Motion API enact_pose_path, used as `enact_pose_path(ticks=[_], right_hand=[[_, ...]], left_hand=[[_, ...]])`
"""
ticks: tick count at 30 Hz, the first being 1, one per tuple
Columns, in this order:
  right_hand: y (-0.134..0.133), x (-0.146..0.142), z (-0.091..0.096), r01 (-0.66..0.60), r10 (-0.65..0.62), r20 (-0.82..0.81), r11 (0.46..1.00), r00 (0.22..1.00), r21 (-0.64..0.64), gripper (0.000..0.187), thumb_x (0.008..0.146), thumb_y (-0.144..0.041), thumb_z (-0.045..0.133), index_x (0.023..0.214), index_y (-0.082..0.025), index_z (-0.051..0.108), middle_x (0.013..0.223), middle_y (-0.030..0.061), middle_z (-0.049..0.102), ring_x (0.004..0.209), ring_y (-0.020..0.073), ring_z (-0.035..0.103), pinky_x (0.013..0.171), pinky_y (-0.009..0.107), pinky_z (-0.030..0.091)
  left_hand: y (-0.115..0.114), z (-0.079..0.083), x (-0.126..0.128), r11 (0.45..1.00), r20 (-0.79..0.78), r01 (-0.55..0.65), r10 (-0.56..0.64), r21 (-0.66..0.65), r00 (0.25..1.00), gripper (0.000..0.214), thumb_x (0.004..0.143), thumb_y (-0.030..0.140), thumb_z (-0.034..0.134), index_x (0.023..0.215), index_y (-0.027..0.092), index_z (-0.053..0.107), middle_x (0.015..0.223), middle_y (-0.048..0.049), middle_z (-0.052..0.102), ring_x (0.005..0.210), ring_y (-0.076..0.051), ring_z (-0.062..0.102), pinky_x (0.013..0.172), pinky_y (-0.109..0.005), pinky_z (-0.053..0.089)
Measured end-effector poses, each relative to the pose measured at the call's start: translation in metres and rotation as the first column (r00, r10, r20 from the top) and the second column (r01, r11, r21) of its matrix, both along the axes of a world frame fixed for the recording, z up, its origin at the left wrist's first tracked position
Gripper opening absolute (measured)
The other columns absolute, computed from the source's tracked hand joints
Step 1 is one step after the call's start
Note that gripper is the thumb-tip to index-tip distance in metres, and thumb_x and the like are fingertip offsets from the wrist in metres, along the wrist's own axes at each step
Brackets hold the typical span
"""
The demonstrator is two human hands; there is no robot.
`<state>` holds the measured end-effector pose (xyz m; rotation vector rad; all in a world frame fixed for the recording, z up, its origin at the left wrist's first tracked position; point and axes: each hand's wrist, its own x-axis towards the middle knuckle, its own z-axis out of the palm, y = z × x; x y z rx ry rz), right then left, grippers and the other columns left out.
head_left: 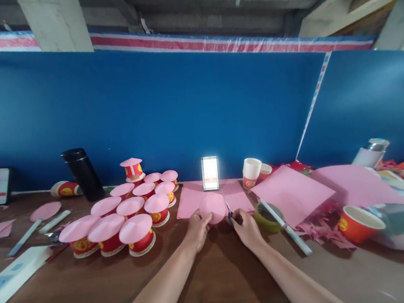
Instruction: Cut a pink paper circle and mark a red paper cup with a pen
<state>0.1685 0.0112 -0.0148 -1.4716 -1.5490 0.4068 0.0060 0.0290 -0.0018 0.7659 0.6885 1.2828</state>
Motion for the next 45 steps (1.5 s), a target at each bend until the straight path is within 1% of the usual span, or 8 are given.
enact_pose_path(ticks=[4, 12, 22, 27, 29, 33, 37, 45], right_hand=[[0.001, -0.001, 0.003, 0.011, -0.011, -0.005, 1.0, 1.0, -0.027, 0.019, 0.073, -0.037, 0.053, 0.064, -0.02, 0.052, 0.059, 0.0009, 0.059, 0.054, 0.0164, 0.053, 0.05, 0.024, 0.036], [0.001, 0.001, 0.008, -0.04, 0.038, -0.055, 0.999, 0.998, -0.037, 0.02, 0.072, -0.036, 0.053, 0.061, -0.02, 0.049, 0.054, -0.0005, 0.055, 0.052, 0.0154, 0.052, 0.048, 0.023, 0.036], [0.0, 0.004, 0.009, -0.058, 0.052, -0.127, 0.997, 0.991, -0.042, 0.022, 0.067, -0.037, 0.06, 0.06, -0.019, 0.05, 0.049, -0.0022, 0.054, 0.045, 0.0125, 0.049, 0.042, 0.022, 0.036], [-0.002, 0.004, 0.008, -0.041, 0.028, -0.179, 0.997, 0.983, -0.067, 0.027, 0.069, -0.038, 0.059, 0.085, -0.017, 0.053, 0.051, -0.0028, 0.059, 0.038, 0.0124, 0.049, 0.036, 0.02, 0.034], [-0.002, 0.003, 0.008, -0.035, 0.022, -0.183, 0.997, 0.983, -0.067, 0.03, 0.069, -0.038, 0.058, 0.089, -0.017, 0.051, 0.053, -0.0027, 0.061, 0.038, 0.0127, 0.05, 0.036, 0.02, 0.034], [-0.003, 0.002, 0.007, -0.004, -0.003, -0.147, 0.999, 0.989, -0.048, 0.019, 0.07, -0.037, 0.056, 0.071, -0.02, 0.048, 0.049, -0.0031, 0.058, 0.038, 0.0125, 0.049, 0.037, 0.021, 0.033], [-0.003, 0.002, 0.006, 0.037, -0.038, -0.072, 0.999, 0.997, -0.012, 0.026, 0.068, -0.035, 0.057, 0.054, -0.022, 0.04, 0.041, -0.0059, 0.045, 0.039, 0.0121, 0.043, 0.04, 0.021, 0.029], [-0.005, 0.002, 0.006, 0.041, -0.041, -0.013, 0.999, 0.999, 0.028, 0.025, 0.069, -0.038, 0.055, 0.056, -0.022, 0.041, 0.044, -0.0053, 0.044, 0.043, 0.0132, 0.044, 0.045, 0.023, 0.032]], left_hand=[[-0.001, 0.001, -0.001, 1.0, -0.007, 0.015, -0.015, 0.016, 1.0, 0.038, 0.059, 0.026, 0.075, 0.088, 0.01, 0.058, 0.073, -0.0087, 0.069, 0.068, -0.02, 0.065, 0.062, -0.03, 0.049], [-0.001, -0.001, -0.002, 0.999, 0.009, -0.031, 0.03, 0.018, 0.999, 0.036, 0.057, 0.025, 0.076, 0.086, 0.011, 0.059, 0.075, -0.0084, 0.07, 0.072, -0.019, 0.065, 0.068, -0.029, 0.05], [0.001, -0.005, -0.003, 1.0, 0.022, 0.006, -0.006, 0.029, 1.0, 0.035, 0.059, 0.026, 0.076, 0.086, 0.011, 0.059, 0.075, -0.0081, 0.069, 0.075, -0.019, 0.065, 0.069, -0.029, 0.049], [0.002, -0.007, -0.004, 0.999, -0.009, 0.005, -0.005, 0.037, 1.0, 0.036, 0.058, 0.027, 0.076, 0.087, 0.012, 0.06, 0.073, -0.006, 0.069, 0.07, -0.017, 0.064, 0.067, -0.027, 0.047], [0.003, -0.009, -0.004, 1.0, -0.013, -0.004, 0.004, 0.029, 1.0, 0.035, 0.058, 0.026, 0.076, 0.084, 0.012, 0.06, 0.072, -0.0051, 0.068, 0.07, -0.016, 0.064, 0.067, -0.026, 0.046], [0.005, -0.012, -0.004, 1.0, -0.009, -0.008, 0.008, 0.025, 1.0, 0.033, 0.058, 0.027, 0.076, 0.083, 0.013, 0.059, 0.072, -0.0043, 0.068, 0.071, -0.015, 0.063, 0.069, -0.026, 0.045], [0.005, -0.014, -0.005, 1.0, -0.011, -0.005, 0.005, 0.024, 1.0, 0.034, 0.058, 0.028, 0.075, 0.084, 0.012, 0.06, 0.07, -0.0041, 0.067, 0.069, -0.016, 0.063, 0.067, -0.027, 0.045], [0.003, -0.011, -0.004, 1.0, -0.022, -0.013, 0.013, 0.007, 1.0, 0.033, 0.059, 0.028, 0.075, 0.083, 0.013, 0.059, 0.068, -0.0041, 0.067, 0.066, -0.016, 0.062, 0.064, -0.026, 0.043]])
